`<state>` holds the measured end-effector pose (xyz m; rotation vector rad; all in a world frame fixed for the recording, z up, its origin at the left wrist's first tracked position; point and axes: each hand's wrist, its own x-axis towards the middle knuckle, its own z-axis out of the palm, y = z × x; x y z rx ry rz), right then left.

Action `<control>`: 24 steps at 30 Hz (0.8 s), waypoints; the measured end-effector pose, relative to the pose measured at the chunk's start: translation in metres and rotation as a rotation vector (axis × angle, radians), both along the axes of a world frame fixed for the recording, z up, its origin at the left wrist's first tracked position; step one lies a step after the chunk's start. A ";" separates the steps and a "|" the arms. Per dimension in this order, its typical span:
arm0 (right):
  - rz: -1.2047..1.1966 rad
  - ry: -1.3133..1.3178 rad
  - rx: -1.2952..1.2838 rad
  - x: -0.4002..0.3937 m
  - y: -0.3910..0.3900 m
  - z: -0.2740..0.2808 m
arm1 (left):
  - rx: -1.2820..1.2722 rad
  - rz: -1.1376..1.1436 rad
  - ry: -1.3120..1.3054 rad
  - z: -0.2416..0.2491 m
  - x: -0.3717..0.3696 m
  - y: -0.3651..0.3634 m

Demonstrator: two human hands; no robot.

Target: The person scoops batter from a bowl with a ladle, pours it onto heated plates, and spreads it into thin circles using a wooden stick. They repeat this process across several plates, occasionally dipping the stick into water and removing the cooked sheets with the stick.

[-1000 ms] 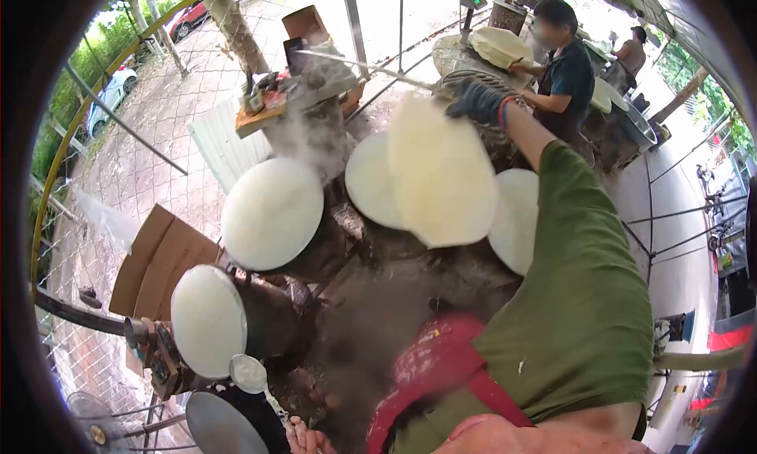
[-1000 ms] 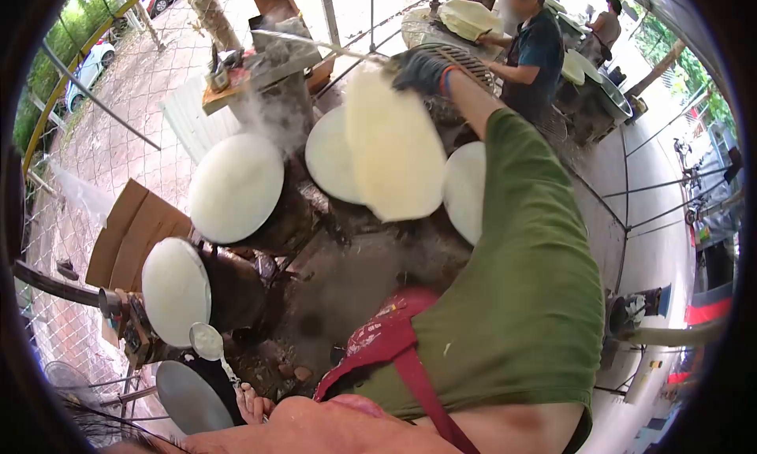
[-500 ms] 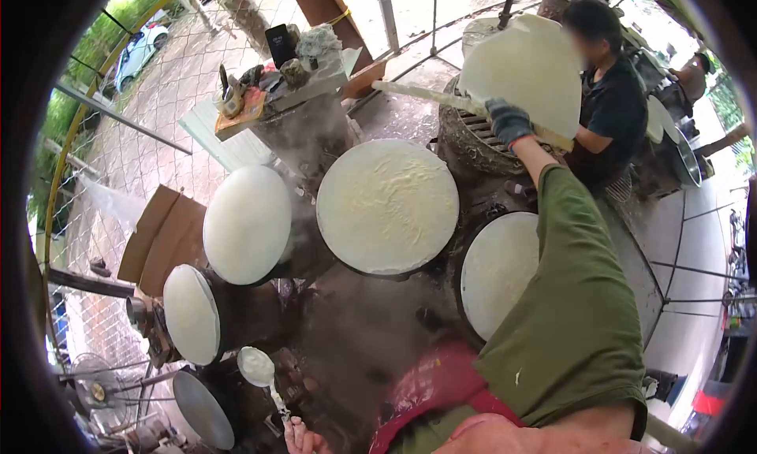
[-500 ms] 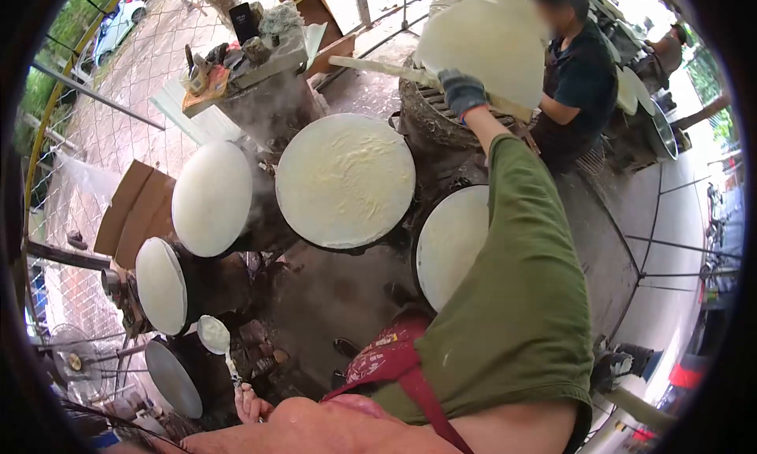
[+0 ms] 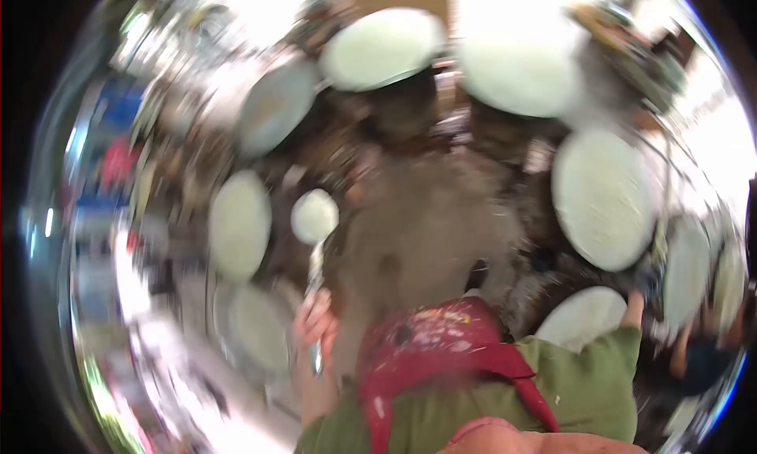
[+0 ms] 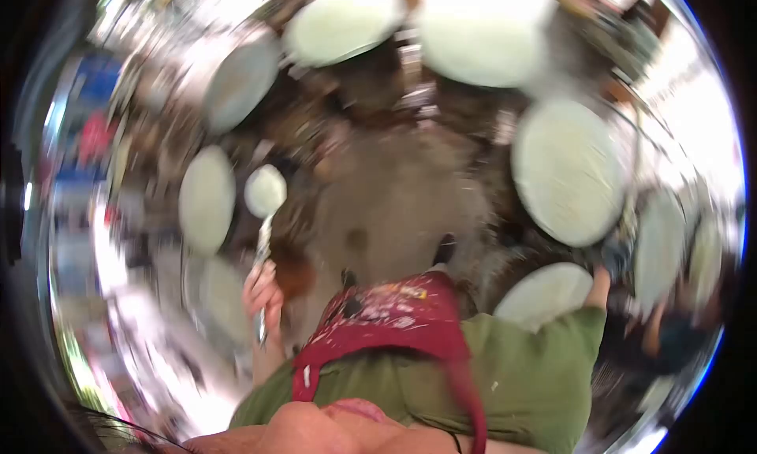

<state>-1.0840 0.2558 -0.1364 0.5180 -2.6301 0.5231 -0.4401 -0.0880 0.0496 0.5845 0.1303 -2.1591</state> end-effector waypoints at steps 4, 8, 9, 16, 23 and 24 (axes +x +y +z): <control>0.457 -0.113 0.309 0.102 -0.132 -0.079 | -0.126 0.139 -0.336 -0.014 0.141 0.007; 0.887 -0.505 -0.059 0.408 -0.286 0.007 | -0.058 0.295 -0.916 -0.025 0.305 0.029; 0.898 -0.591 0.153 0.471 -0.305 0.024 | -0.038 0.287 -1.120 -0.030 0.348 0.031; 1.300 -0.824 0.363 0.733 -0.363 0.033 | -0.222 -0.776 -2.210 -0.232 0.598 0.030; 1.425 -0.695 0.520 0.781 -0.368 0.015 | -0.411 -0.888 -2.116 -0.309 0.655 -0.070; 1.430 -0.674 0.549 0.782 -0.369 0.014 | -0.420 -0.936 -2.040 -0.319 0.663 -0.063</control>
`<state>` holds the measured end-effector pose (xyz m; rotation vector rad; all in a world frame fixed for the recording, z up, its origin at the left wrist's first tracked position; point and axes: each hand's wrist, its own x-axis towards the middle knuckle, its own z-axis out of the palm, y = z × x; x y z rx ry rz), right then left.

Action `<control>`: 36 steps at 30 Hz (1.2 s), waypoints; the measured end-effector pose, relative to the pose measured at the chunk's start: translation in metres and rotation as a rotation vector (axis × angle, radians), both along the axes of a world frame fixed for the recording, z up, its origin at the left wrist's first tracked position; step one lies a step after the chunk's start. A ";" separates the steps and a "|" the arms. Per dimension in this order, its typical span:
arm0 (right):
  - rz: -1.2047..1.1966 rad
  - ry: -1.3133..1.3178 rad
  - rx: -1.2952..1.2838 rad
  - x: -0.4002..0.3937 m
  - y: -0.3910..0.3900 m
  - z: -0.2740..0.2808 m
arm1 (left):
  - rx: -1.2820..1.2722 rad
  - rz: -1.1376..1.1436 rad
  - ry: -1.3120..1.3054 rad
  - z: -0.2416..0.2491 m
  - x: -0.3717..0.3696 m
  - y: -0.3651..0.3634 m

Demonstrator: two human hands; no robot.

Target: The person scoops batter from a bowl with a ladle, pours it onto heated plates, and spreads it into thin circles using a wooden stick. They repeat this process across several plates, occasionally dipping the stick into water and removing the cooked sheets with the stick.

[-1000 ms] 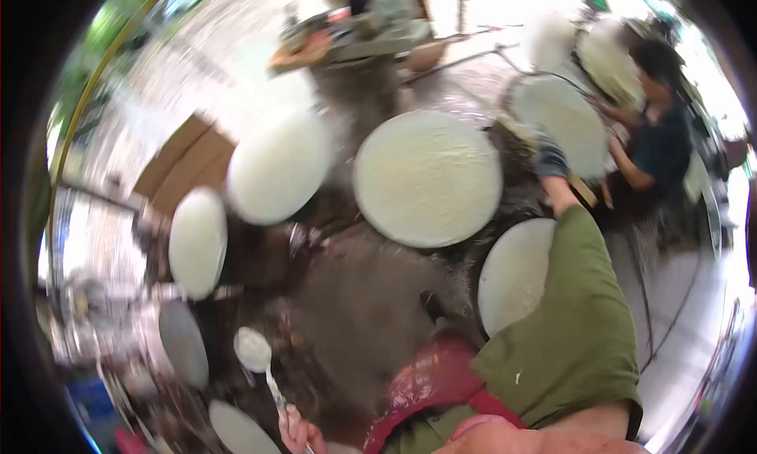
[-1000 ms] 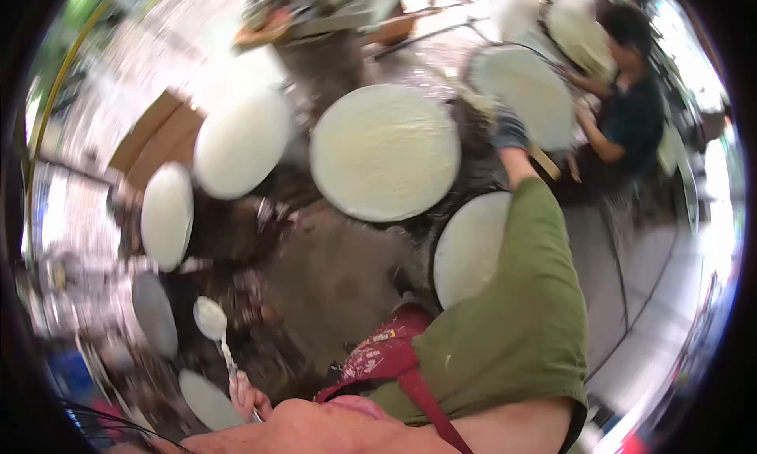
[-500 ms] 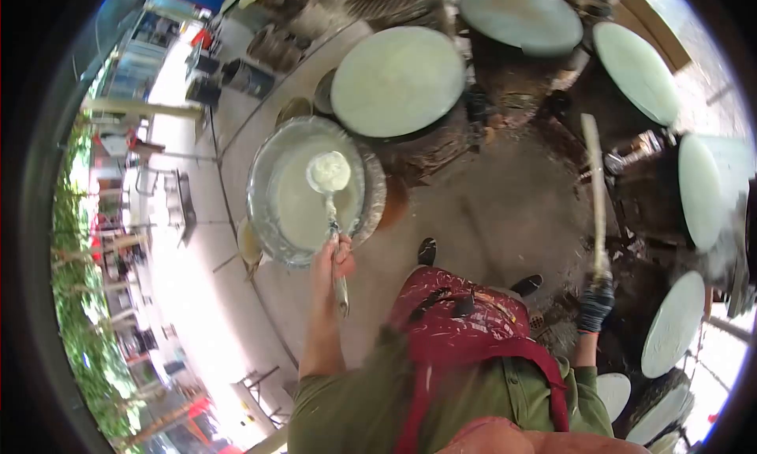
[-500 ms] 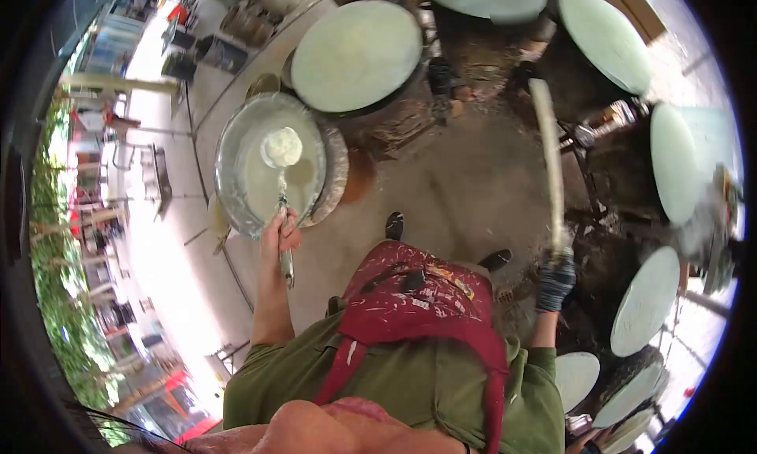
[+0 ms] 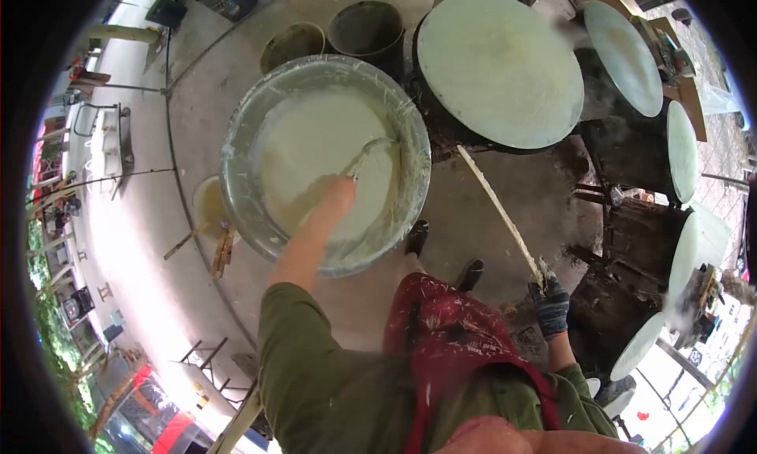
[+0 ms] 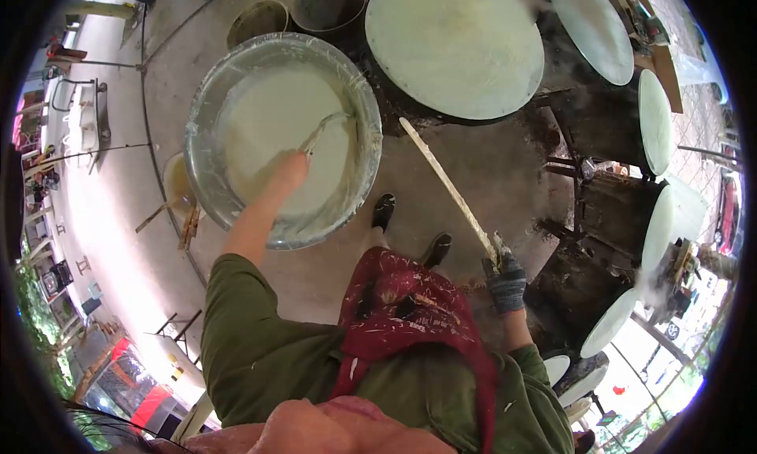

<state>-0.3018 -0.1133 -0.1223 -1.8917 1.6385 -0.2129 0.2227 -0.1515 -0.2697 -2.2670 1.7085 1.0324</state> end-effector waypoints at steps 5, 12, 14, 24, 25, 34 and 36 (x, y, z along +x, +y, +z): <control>0.118 0.119 0.187 0.009 0.008 -0.008 | 0.375 0.542 0.626 0.021 -0.029 0.087; 0.342 0.117 0.375 0.024 0.073 -0.019 | 0.237 1.388 1.744 0.111 -0.138 0.187; 0.656 0.148 0.292 0.007 0.086 -0.012 | 0.056 1.537 1.867 0.143 -0.177 0.188; 0.377 -0.460 -0.075 -0.044 0.063 0.080 | -0.227 1.027 2.857 0.330 -0.188 0.199; 0.330 -0.538 -0.119 -0.039 0.057 0.085 | -0.440 1.003 2.611 0.329 -0.171 0.196; -0.349 -0.882 0.100 -0.028 -0.019 0.026 | -0.733 1.214 1.581 0.334 -0.093 0.073; -0.438 -0.935 0.107 -0.037 -0.030 0.038 | -0.748 0.897 1.073 0.339 -0.118 0.058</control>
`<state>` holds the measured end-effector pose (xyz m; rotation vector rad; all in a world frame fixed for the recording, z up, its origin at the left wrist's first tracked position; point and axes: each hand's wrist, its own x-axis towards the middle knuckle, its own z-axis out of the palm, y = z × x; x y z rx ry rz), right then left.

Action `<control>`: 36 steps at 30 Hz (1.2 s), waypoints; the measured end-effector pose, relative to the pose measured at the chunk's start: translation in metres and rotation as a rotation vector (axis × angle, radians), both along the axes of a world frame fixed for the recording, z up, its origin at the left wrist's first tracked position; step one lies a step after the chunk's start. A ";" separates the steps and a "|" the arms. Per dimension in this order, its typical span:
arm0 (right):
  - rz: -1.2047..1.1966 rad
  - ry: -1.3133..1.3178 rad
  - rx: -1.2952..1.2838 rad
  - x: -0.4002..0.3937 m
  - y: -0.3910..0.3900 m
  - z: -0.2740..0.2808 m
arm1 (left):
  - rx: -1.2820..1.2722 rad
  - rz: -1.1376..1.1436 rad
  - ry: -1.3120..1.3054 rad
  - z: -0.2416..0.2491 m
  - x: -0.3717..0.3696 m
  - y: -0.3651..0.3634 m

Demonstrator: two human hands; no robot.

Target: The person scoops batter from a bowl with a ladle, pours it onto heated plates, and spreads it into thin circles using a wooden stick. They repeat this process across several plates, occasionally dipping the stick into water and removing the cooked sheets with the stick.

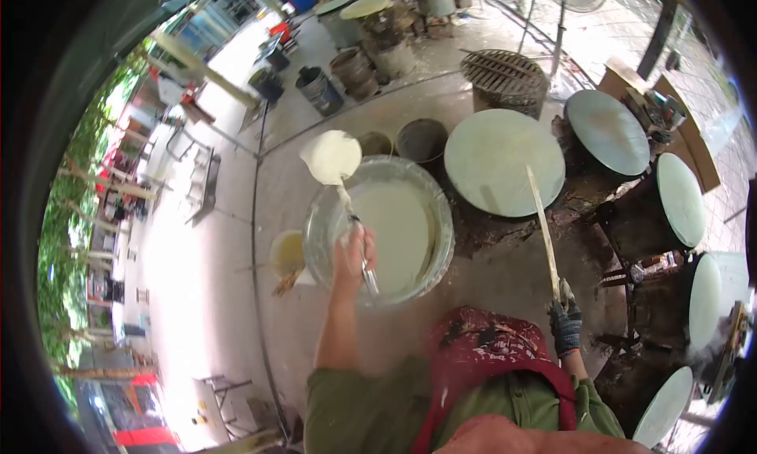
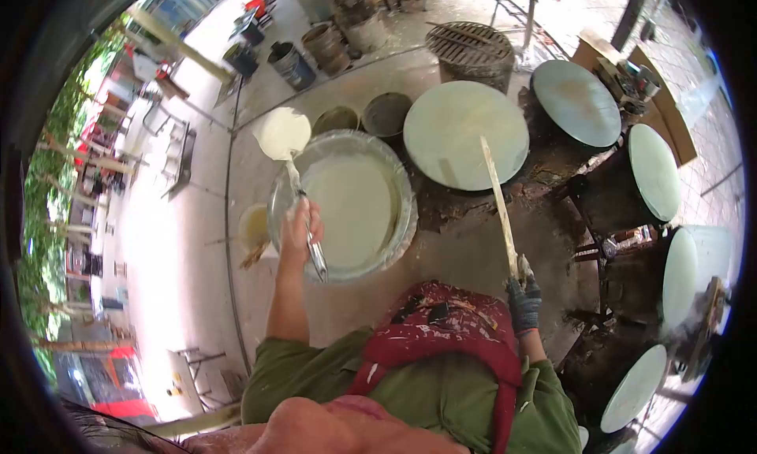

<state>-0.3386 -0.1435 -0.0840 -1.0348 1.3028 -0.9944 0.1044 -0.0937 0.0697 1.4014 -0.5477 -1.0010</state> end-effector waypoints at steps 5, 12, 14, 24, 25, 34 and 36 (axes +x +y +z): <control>-0.107 0.020 0.240 -0.053 -0.042 -0.019 | 0.010 -0.321 0.405 0.024 -0.042 -0.109; -0.196 0.255 0.072 -0.164 -0.136 -0.043 | 0.071 -0.609 0.848 -0.014 -0.193 -0.296; -0.233 0.256 0.134 -0.209 -0.169 -0.053 | 0.067 -0.681 0.850 -0.018 -0.248 -0.347; -0.342 0.208 -0.218 -0.316 -0.436 -0.072 | 0.074 -0.716 0.444 -0.079 -0.505 -0.618; -0.265 0.625 -0.082 -0.309 -0.456 -0.025 | 0.047 -0.690 0.459 -0.100 -0.523 -0.638; -0.191 0.735 0.145 -0.286 -0.532 -0.045 | -0.164 -0.319 -1.039 -0.184 -0.532 -0.688; -0.241 0.298 0.191 -0.258 -0.548 -0.075 | -0.172 -0.261 -0.977 -0.164 -0.509 -0.689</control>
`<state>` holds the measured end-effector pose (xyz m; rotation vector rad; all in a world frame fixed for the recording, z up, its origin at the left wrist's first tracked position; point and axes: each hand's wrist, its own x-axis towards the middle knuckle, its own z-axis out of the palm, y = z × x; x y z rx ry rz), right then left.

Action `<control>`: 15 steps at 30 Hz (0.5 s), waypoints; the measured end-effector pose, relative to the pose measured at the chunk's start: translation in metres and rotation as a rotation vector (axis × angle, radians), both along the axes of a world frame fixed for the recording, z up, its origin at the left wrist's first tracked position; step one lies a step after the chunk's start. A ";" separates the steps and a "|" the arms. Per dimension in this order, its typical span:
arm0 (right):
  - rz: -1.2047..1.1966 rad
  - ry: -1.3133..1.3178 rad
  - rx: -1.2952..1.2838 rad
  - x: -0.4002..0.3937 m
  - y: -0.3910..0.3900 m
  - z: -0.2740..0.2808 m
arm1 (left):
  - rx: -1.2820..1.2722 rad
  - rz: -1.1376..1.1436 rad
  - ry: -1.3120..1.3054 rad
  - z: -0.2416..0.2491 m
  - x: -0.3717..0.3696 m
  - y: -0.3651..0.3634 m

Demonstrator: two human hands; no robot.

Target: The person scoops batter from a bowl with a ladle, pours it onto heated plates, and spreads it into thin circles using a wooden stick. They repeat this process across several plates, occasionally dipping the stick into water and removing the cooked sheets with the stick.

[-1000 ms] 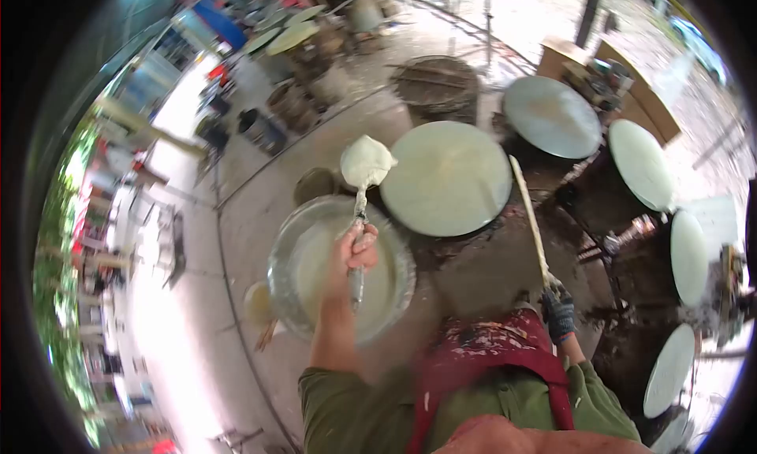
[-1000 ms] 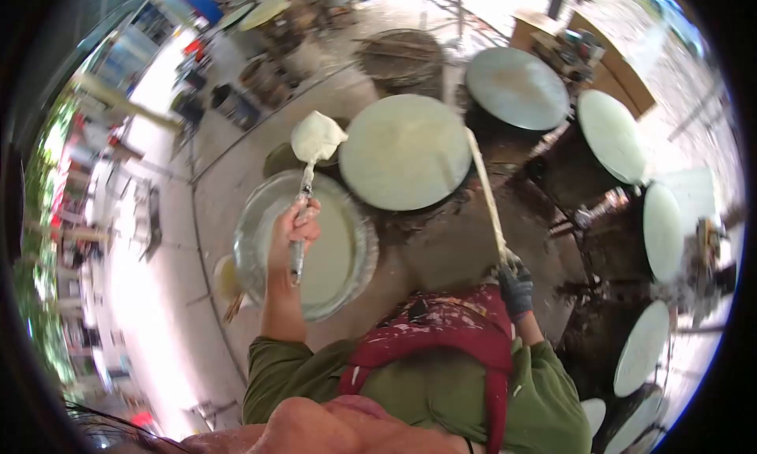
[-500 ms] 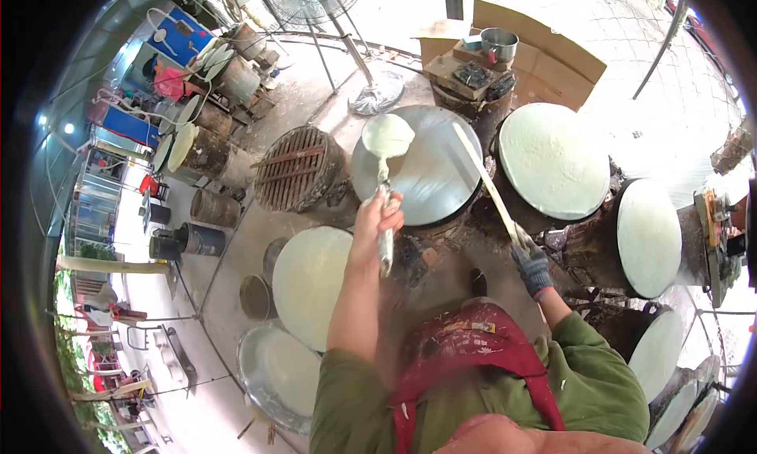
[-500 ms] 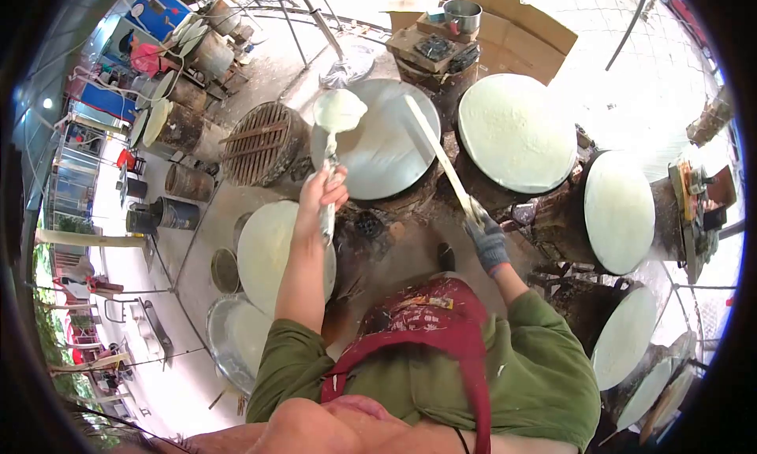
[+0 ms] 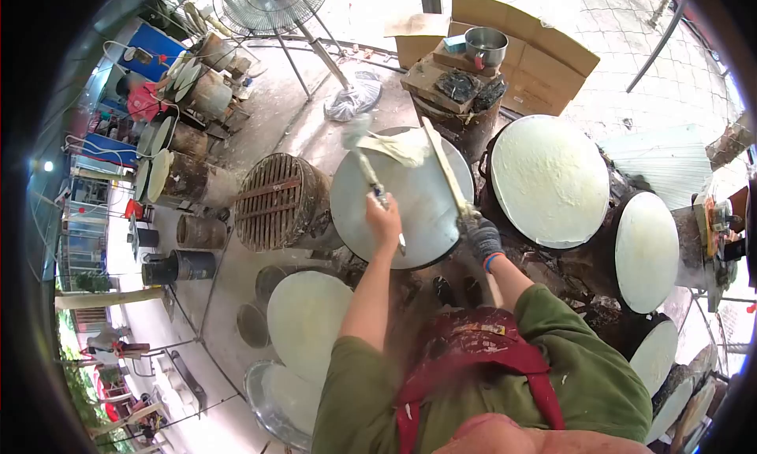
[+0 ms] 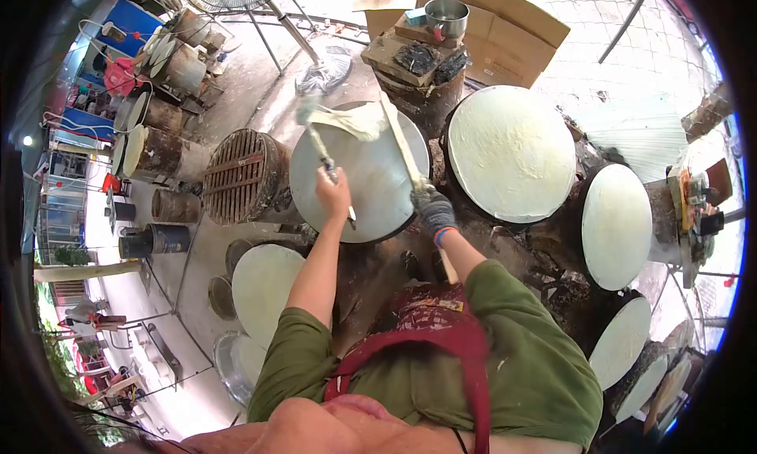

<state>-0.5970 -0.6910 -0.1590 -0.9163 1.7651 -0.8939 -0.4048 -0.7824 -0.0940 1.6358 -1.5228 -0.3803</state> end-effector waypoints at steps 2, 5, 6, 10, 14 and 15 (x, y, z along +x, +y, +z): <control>-0.139 -0.442 0.156 0.034 -0.016 -0.002 | 0.005 -0.006 0.021 0.007 0.032 -0.003; 0.239 0.324 -0.180 0.021 -0.035 -0.010 | 0.144 -0.090 0.154 0.016 0.071 0.003; 0.270 0.456 -0.108 0.019 -0.036 0.023 | 0.264 -0.125 0.312 0.043 0.076 0.017; -0.022 0.190 -0.066 0.013 -0.021 0.030 | 0.277 -0.228 0.565 0.053 0.099 0.051; 0.304 0.420 -0.185 0.052 -0.042 -0.047 | 0.287 -0.252 0.477 0.036 0.119 0.051; 0.339 0.492 -0.207 0.048 -0.047 -0.042 | 0.208 -0.256 0.363 0.044 0.120 0.053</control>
